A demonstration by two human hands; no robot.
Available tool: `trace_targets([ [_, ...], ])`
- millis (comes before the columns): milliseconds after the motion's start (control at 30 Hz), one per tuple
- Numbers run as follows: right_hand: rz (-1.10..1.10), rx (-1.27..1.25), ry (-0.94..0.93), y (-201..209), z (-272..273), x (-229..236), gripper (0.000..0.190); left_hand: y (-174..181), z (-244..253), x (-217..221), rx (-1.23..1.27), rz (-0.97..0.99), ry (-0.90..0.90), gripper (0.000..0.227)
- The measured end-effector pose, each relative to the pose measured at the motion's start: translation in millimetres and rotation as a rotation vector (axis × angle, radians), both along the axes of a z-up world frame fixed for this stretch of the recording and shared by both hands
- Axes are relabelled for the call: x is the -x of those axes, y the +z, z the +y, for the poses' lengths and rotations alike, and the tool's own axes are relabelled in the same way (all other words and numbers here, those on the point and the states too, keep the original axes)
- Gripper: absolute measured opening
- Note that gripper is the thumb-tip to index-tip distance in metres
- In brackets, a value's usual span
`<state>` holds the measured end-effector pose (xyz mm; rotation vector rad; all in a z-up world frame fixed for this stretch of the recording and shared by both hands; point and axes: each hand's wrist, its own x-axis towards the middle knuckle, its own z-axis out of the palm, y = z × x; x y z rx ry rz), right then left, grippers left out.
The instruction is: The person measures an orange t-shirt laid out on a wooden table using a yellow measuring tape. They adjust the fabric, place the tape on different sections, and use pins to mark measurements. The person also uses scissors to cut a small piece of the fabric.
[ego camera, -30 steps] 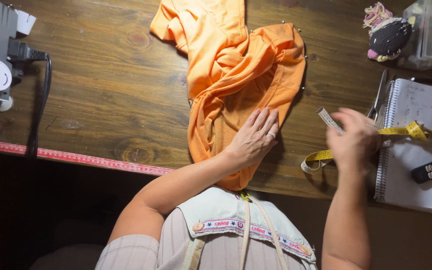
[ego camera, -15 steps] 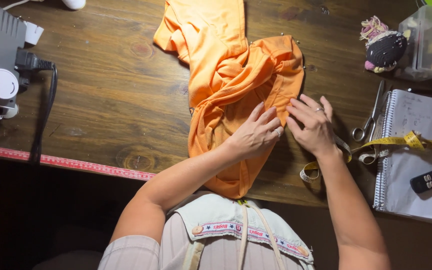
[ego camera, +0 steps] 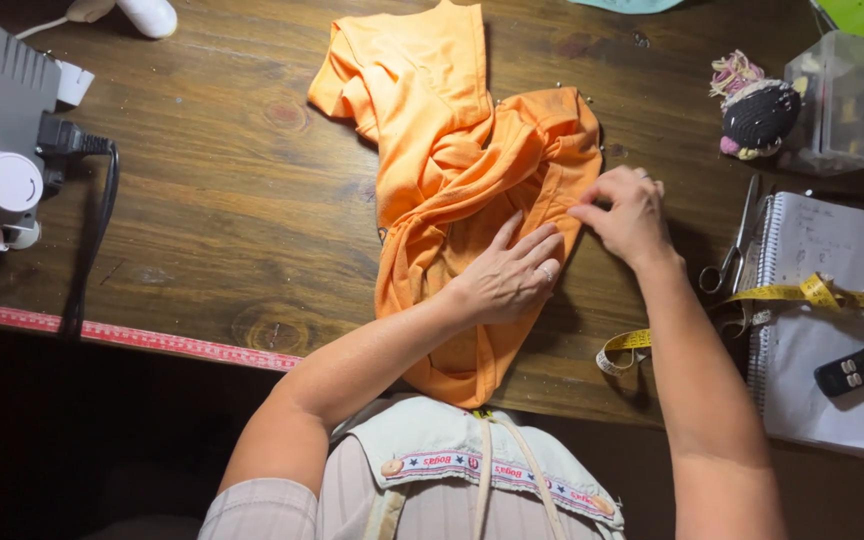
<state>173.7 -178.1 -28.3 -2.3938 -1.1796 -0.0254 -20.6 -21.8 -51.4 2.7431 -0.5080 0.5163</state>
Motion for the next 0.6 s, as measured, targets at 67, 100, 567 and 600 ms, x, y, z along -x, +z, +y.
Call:
trace_targets([
  [67, 0.031, -0.002, -0.005, -7.8, -2.0, 3.8, 0.013, -3.4, 4.7, -4.5, 0.011, -0.016, -0.031, 0.039],
  [100, 0.025, -0.003, -0.011, -8.6, -3.1, 0.4, 0.013, -1.2, 6.6, -4.8, 0.01, -0.022, -0.037, 0.039],
  [567, -0.283, -0.235, -0.485, 36.1, -107.6, -179.2, 0.024, 1.1, 15.4, -9.0, 0.128, 0.074, -0.151, 0.041],
  [600, -0.281, -0.234, -0.479, 38.1, -107.8, -186.5, 0.024, 1.5, 15.7, -10.8, 0.13, 0.075, -0.144, 0.041],
])
